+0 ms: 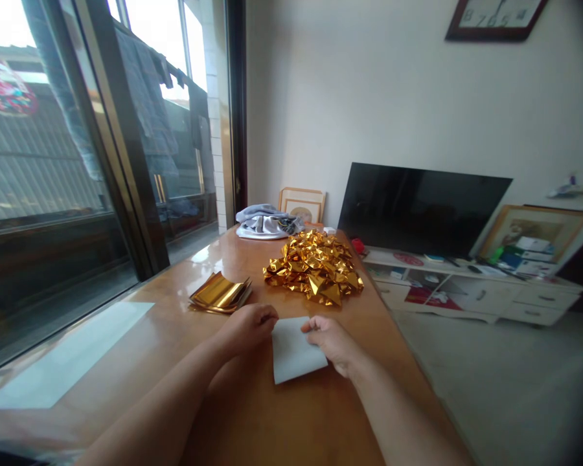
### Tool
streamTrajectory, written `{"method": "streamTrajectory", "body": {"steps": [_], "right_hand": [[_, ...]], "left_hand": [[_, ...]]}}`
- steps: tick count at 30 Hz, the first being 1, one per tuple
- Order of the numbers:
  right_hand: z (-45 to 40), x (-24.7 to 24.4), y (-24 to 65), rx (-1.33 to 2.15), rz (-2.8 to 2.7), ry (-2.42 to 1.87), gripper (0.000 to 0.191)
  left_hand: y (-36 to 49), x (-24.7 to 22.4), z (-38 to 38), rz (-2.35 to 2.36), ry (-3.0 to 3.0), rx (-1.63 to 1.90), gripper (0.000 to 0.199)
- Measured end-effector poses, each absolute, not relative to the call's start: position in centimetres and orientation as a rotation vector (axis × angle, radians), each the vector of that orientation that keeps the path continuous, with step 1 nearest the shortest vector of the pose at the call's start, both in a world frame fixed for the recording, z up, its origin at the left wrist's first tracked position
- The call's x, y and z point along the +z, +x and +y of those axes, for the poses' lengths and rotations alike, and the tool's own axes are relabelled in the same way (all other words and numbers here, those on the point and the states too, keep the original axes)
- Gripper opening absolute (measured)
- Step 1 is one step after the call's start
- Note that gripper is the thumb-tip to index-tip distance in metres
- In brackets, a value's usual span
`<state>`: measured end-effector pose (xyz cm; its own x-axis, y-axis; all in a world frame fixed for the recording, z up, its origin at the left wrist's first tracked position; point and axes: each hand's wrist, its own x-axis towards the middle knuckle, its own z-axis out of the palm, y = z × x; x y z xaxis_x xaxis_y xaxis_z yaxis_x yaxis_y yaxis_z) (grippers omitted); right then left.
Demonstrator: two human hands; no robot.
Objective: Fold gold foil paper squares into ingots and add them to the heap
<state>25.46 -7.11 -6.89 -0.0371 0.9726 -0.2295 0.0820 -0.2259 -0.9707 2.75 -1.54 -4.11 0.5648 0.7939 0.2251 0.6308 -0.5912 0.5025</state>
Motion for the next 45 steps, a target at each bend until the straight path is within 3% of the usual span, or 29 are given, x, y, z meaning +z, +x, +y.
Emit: {"method": "streamTrajectory", "body": {"steps": [8,15,34,38,42,45], "right_hand": [[-6.9,-7.0,25.1,1.376,-1.146,-1.404,0.033],[-6.8,-7.2,24.9,1.333,-1.132,-1.377,0.032],[-6.8,-6.8,25.2,1.355,-1.068,-1.329,0.039],[-7.0,-6.6,25.7,1.191,-1.189,-1.427,0.031],[-7.1,-6.1,26.9,0.810,-1.463,-1.577,0.012],[-7.6,-5.3,27.5,0.584,-1.683,-1.566,0.009]], "left_hand": [[3.8,-1.3,-3.5,1.044,2.478,0.355,0.025],[5.3,-0.4,-5.8,0.929,2.615,0.128,0.054],[4.3,-2.2,-6.0,0.731,2.787,0.316,0.006],[4.6,-2.3,-6.1,0.739,2.811,0.292,0.009],[4.7,-2.7,-6.0,0.758,2.866,0.291,0.010],[4.7,-3.1,-5.7,0.772,2.891,0.293,0.010]]}}
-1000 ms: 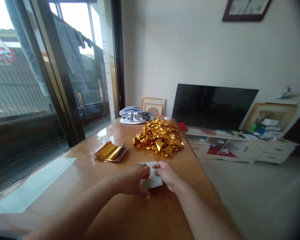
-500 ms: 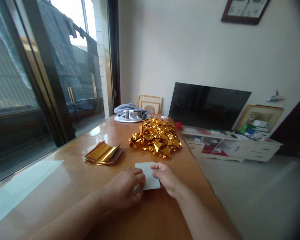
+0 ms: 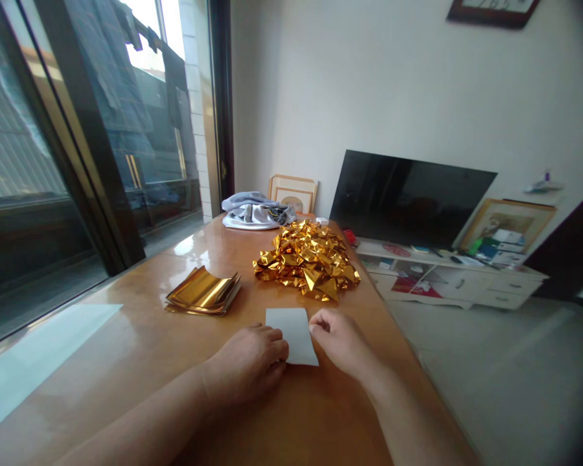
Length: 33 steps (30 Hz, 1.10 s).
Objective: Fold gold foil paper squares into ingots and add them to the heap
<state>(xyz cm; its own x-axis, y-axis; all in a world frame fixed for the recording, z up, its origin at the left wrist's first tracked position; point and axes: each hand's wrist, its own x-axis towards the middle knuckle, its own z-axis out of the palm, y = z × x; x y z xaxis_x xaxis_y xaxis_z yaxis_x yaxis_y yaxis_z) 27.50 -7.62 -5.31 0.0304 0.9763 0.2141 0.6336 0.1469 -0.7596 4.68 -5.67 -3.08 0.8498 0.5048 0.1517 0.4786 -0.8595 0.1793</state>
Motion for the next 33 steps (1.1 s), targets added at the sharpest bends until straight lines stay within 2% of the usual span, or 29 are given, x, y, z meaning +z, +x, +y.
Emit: {"method": "streamTrajectory", "body": {"steps": [8,13,26,33], "right_hand": [[-9.6,-3.6,27.0,0.600,-1.972,-1.508,0.005],[-10.0,-4.0,26.7,0.584,-2.101,-1.493,0.009],[-9.3,-4.8,26.3,0.590,-2.113,-1.483,0.009],[-9.3,-4.6,26.4,0.669,-2.116,-1.434,0.016]], "left_hand": [[4.6,-3.5,-5.0,0.810,2.890,0.312,0.016],[4.7,-3.5,-4.9,0.829,2.876,0.319,0.018],[4.3,-3.9,-4.5,0.867,2.821,0.324,0.025],[4.0,-3.5,-4.4,0.937,2.672,0.297,0.012]]}}
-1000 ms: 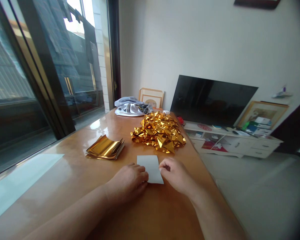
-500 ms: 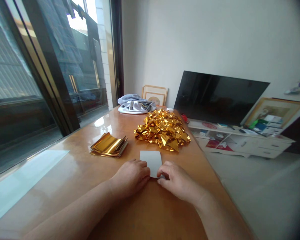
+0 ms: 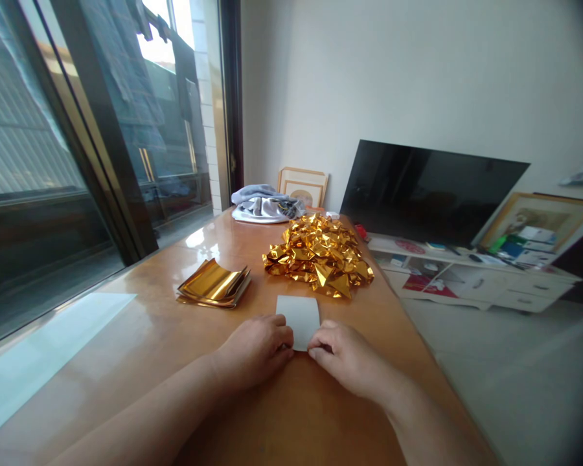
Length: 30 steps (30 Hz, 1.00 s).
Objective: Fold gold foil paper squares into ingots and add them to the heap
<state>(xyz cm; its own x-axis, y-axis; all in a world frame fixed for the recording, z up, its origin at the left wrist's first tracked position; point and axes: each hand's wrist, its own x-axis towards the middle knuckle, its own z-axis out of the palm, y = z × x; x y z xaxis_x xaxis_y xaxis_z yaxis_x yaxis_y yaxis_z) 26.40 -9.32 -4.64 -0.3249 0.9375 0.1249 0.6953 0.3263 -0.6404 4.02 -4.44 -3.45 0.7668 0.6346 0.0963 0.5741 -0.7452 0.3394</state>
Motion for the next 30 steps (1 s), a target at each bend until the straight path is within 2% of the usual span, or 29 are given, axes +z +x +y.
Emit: {"method": "streamTrajectory", "body": {"steps": [14,30], "right_hand": [[-8.9,-5.6,27.1,0.657,-2.060,-1.518,0.018],[-8.4,-6.5,27.4,0.666,-1.972,-1.724,0.023]], "left_hand": [[3.3,-3.3,-4.0,0.975,2.556,0.318,0.009],[2.5,-4.1,-2.6,1.025,2.511,0.346,0.021]]}}
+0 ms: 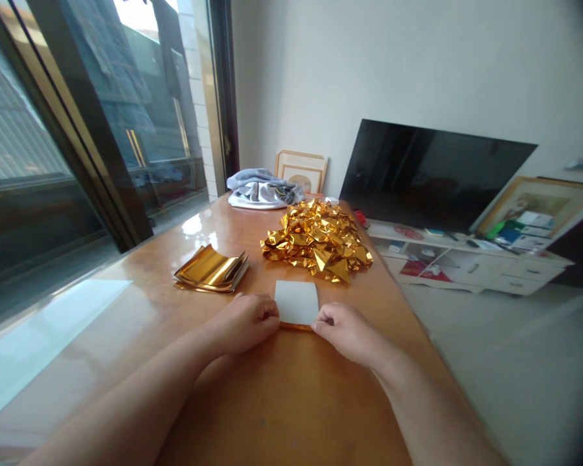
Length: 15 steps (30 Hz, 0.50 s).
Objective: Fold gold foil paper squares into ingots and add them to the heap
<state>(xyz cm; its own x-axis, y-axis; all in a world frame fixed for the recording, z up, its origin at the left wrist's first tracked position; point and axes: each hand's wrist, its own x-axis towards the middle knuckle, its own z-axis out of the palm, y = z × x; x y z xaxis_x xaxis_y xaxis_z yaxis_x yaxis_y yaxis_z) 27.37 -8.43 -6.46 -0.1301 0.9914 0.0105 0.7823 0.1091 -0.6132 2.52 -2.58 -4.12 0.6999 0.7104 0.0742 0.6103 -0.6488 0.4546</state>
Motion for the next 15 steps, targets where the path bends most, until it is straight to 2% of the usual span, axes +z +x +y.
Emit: {"method": "streamTrajectory", "body": {"steps": [15], "right_hand": [[-8.42,-6.70,27.41,0.703,-1.904,-1.805,0.020]], "left_hand": [[2.77,-3.68,-2.49,1.177,2.503,0.242,0.025]]}}
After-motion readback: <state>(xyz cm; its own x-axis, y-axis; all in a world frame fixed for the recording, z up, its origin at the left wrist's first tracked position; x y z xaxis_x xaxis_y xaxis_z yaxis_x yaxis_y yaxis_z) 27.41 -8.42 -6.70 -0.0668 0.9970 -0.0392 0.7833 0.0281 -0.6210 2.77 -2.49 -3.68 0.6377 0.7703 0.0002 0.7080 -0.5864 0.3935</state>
